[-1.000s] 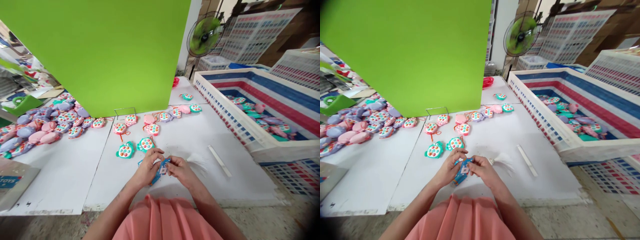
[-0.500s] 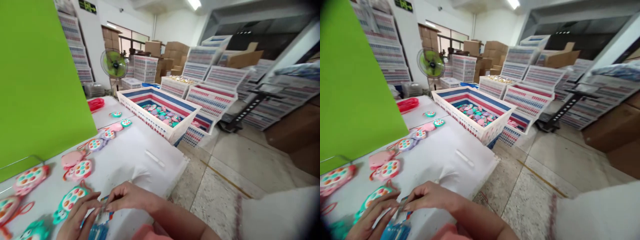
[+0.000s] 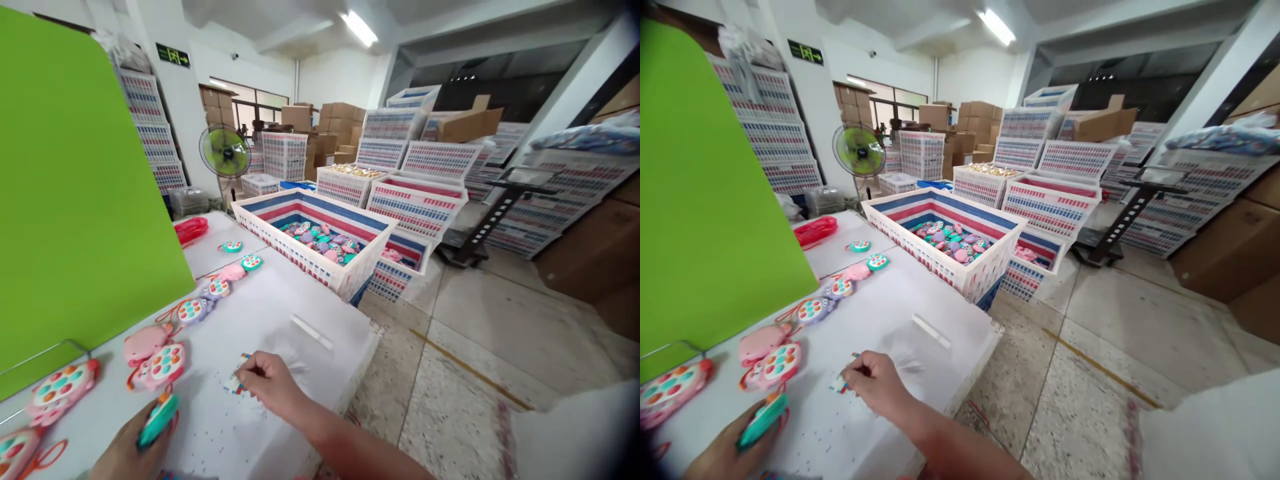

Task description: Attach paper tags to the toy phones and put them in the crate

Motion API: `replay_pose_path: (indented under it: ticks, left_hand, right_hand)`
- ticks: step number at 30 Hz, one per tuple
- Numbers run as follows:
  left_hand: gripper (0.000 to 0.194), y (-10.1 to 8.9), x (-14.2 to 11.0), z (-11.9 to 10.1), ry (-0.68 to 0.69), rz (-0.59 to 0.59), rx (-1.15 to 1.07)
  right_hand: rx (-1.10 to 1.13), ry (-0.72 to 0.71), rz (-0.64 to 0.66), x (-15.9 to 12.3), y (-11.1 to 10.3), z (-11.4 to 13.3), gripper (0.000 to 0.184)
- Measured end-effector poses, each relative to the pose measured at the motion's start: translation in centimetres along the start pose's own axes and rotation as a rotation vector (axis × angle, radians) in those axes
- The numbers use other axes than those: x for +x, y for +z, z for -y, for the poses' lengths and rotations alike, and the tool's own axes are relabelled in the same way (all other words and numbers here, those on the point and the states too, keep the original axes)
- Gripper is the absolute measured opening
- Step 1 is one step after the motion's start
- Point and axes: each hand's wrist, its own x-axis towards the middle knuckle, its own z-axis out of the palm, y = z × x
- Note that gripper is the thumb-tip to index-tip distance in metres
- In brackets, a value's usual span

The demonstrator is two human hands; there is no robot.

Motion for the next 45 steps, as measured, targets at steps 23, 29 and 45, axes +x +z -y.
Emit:
replay_pose_path:
  ticks: [23,29,45]
  left_hand:
    - [0.044,0.6,-7.5,-10.9,-0.089,0.461,-0.758]
    - [0.035,0.6,-8.2,-11.3,-0.072,0.417,-0.741]
    - [0.026,-1.0,-7.7,-12.0,-0.2,0.222,-1.493]
  right_hand:
    - [-0.544,-0.551,-0.203,-0.2,0.4,2.7,0.015]
    - [-0.495,-0.591,-0.215,-0.1,0.7,2.8,0.016]
    - [-0.403,-0.405,-0.207,0.6,-0.4,1.5,0.019]
